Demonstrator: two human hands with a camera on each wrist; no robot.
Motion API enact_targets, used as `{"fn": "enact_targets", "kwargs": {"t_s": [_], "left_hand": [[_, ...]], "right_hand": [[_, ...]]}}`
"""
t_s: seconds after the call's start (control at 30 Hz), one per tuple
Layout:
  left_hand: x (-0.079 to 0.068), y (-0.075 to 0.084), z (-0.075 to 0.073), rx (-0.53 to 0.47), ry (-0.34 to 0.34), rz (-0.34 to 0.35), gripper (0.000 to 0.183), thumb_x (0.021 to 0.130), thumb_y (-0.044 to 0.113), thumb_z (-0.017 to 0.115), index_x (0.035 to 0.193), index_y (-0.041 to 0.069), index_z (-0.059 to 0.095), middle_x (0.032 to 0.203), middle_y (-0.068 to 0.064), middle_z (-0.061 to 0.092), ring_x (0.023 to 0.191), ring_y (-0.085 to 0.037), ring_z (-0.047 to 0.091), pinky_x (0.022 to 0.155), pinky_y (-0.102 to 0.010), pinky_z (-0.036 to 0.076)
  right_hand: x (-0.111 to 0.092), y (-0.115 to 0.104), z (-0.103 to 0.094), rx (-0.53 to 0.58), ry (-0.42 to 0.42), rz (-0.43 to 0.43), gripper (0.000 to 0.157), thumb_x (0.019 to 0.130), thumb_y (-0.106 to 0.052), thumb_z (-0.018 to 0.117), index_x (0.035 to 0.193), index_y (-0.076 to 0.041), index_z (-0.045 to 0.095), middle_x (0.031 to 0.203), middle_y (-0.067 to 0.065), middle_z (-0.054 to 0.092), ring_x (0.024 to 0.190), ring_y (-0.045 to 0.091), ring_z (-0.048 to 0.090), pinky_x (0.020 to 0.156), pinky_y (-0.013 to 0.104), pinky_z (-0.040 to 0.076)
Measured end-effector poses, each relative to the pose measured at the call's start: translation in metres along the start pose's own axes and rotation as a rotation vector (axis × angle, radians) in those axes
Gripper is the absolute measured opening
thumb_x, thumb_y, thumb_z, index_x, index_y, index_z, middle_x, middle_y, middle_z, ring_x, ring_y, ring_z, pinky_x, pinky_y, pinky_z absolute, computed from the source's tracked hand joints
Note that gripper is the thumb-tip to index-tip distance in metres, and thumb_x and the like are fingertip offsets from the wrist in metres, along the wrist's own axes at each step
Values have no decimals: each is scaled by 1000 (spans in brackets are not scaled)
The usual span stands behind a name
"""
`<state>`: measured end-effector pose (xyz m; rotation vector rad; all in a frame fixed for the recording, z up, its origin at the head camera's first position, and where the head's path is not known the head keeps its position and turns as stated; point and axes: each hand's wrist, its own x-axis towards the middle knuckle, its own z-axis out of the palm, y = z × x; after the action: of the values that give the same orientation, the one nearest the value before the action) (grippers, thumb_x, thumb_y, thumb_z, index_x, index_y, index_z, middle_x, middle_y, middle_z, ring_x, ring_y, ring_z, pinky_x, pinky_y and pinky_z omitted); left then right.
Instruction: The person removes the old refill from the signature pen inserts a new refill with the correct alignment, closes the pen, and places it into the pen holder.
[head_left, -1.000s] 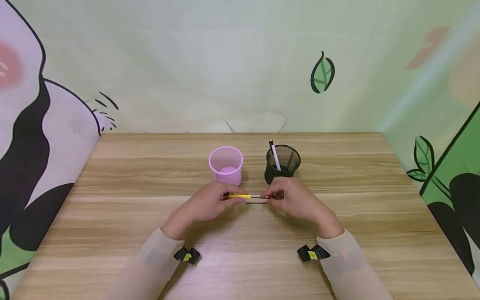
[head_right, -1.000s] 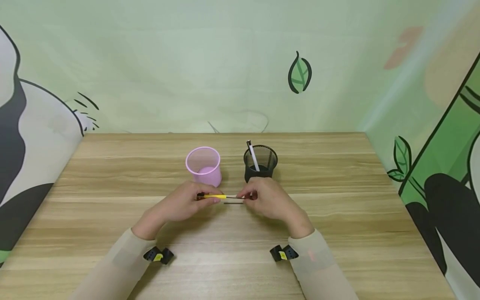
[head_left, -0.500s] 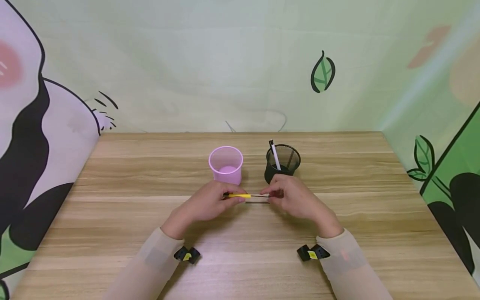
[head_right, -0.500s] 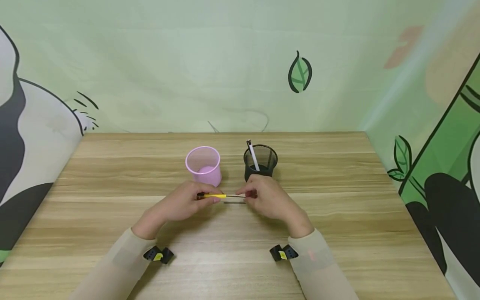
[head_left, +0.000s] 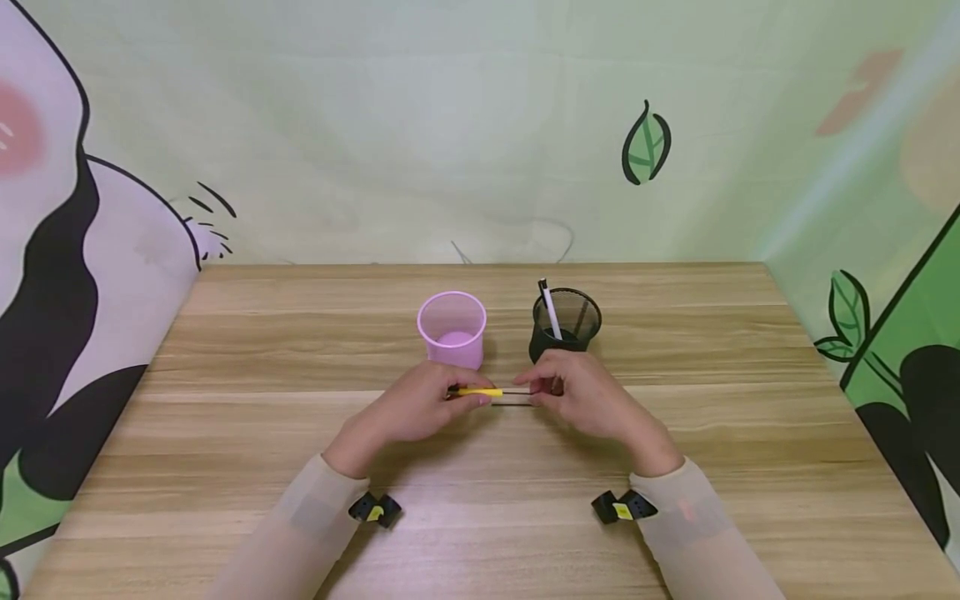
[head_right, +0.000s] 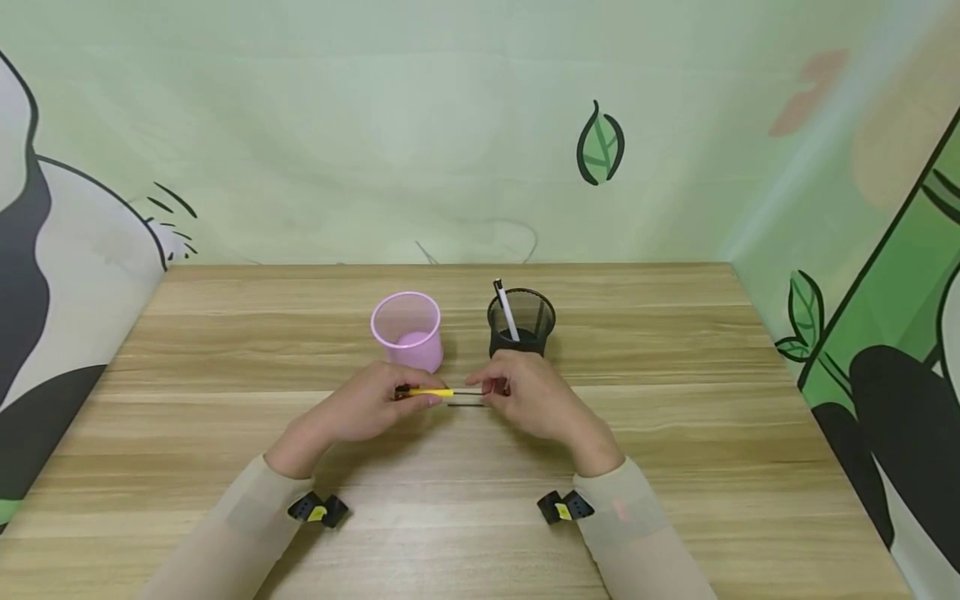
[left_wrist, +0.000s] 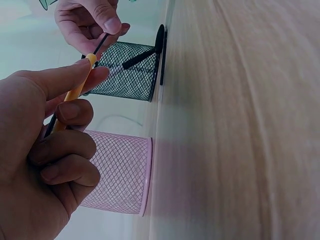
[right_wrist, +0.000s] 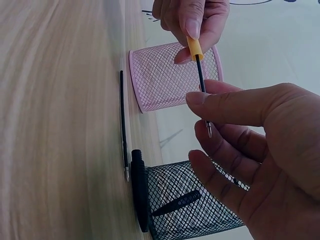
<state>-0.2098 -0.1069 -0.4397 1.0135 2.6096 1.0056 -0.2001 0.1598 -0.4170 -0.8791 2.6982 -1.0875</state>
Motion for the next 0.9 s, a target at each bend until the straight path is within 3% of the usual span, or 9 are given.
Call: {"fn": "enact_targets", "kwargs": {"t_s": [0.9], "left_hand": [[-1, 0, -1, -21, -4, 1, 17, 101, 28, 68, 112, 21, 79, 90, 4, 72, 82, -11, 57, 79, -32, 49]], "right_hand": [[1, 2, 2, 20, 8, -38, 26, 87, 1, 80, 111, -9, 79, 87, -3, 70, 81, 9, 62, 73, 26, 56]]}}
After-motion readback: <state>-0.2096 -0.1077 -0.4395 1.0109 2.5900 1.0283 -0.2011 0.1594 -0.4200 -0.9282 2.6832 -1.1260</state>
